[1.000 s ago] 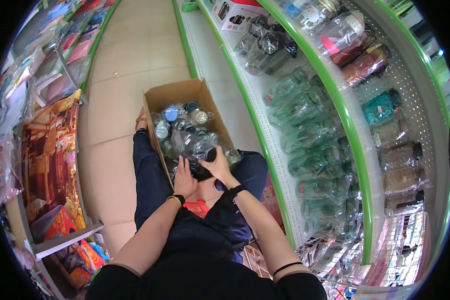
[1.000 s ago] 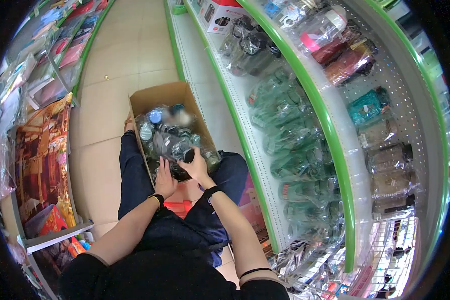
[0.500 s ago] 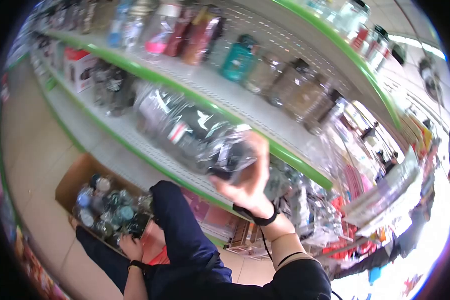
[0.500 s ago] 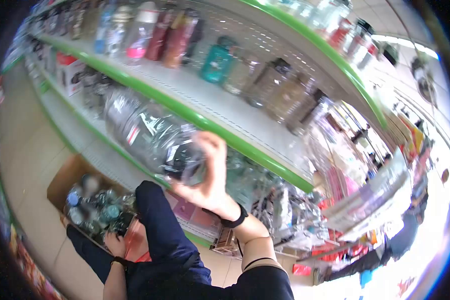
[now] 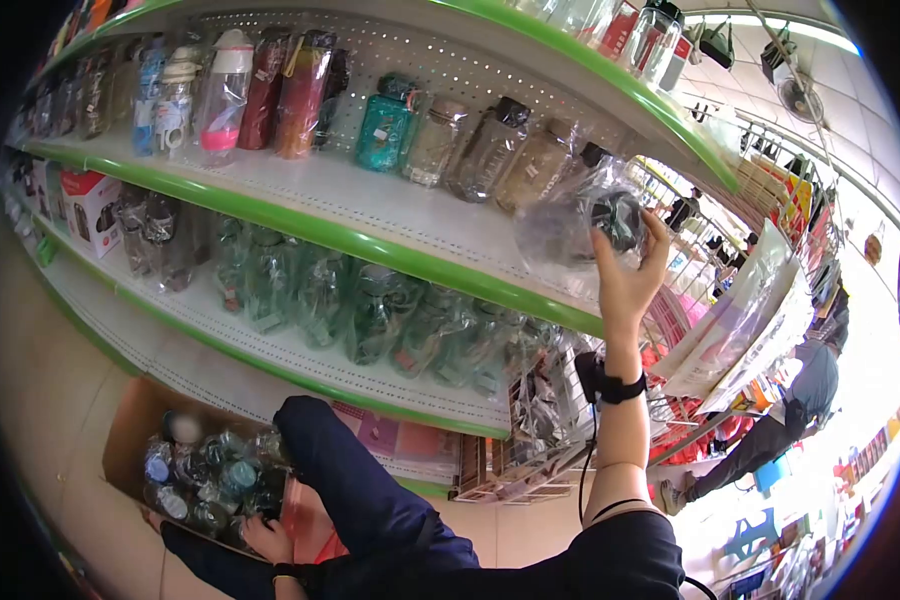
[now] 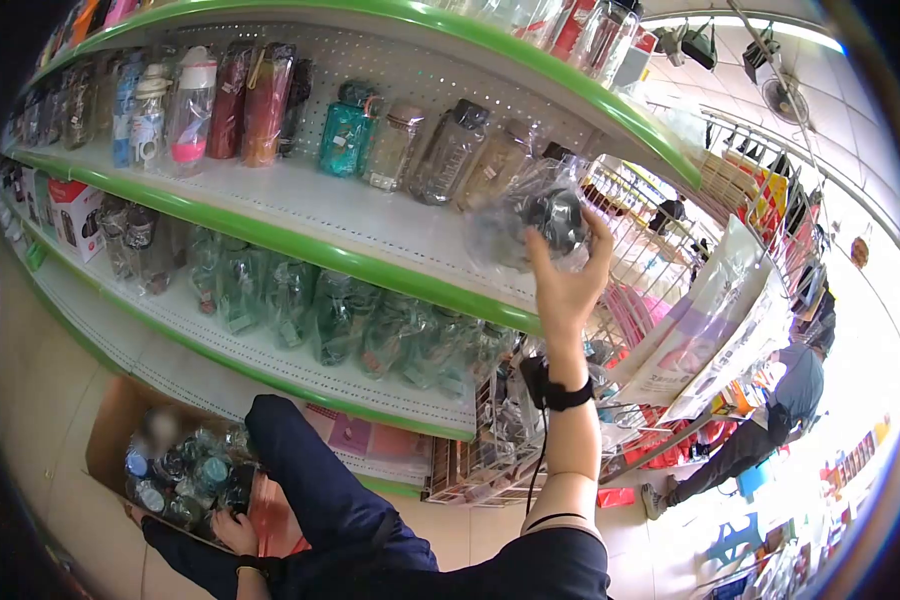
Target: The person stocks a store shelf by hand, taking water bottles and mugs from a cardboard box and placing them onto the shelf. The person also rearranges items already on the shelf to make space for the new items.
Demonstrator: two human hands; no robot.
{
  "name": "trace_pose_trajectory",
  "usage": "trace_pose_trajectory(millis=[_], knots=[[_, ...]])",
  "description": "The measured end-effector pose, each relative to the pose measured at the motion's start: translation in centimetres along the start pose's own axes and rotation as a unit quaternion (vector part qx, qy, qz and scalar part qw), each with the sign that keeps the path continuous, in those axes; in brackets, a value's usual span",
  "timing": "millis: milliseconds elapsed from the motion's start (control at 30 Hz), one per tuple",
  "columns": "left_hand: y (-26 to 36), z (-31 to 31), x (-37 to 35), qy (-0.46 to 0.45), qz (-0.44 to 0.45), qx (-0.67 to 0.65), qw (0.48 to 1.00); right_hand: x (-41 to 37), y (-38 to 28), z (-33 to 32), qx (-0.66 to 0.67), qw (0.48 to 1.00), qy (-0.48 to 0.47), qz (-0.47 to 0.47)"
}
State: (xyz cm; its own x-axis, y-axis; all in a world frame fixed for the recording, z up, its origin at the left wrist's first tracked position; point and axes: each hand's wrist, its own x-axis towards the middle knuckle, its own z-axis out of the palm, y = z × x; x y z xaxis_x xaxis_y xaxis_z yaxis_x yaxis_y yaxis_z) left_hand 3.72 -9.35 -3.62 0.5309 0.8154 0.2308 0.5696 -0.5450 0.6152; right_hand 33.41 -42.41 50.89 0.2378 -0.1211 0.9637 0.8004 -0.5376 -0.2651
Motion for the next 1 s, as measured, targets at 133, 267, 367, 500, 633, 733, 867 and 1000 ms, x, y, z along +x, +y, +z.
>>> trace_pose_trajectory(millis=[133,267,367,500,633,733,867,1000], knots=[[0.2,-0.1,0.2,-0.017,-0.014,-0.002,1.000,4.3,1.9,0.4,-0.067,0.997,-0.027,0.028],[0.4,-0.1,0.2,-0.009,-0.014,0.000,1.000,7.9,5.4,1.9,-0.143,0.988,-0.062,0.013],[0.4,0.0,0.0,0.013,-0.019,0.000,1.000,9.6,9.5,3.0,-0.184,0.979,-0.060,0.067],[1.0,-0.7,0.1,0.000,-0.012,-0.013,1.000,10.4,13.3,3.7,-0.235,0.965,-0.015,0.112],[1.2,-0.8,0.1,0.009,-0.001,-0.015,1.000,9.6,16.0,3.8,-0.234,0.966,-0.017,0.105],[1.2,-0.6,0.2,0.008,-0.001,-0.002,1.000,9.3,18.3,3.7,-0.229,0.970,0.026,0.082],[0.9,-0.4,0.2,0.007,0.001,0.011,1.000,8.3,20.2,3.1,-0.172,0.974,-0.001,0.148],[1.0,-0.5,0.2,0.007,-0.003,0.007,1.000,7.9,20.7,2.9,-0.100,0.974,-0.044,0.201]])
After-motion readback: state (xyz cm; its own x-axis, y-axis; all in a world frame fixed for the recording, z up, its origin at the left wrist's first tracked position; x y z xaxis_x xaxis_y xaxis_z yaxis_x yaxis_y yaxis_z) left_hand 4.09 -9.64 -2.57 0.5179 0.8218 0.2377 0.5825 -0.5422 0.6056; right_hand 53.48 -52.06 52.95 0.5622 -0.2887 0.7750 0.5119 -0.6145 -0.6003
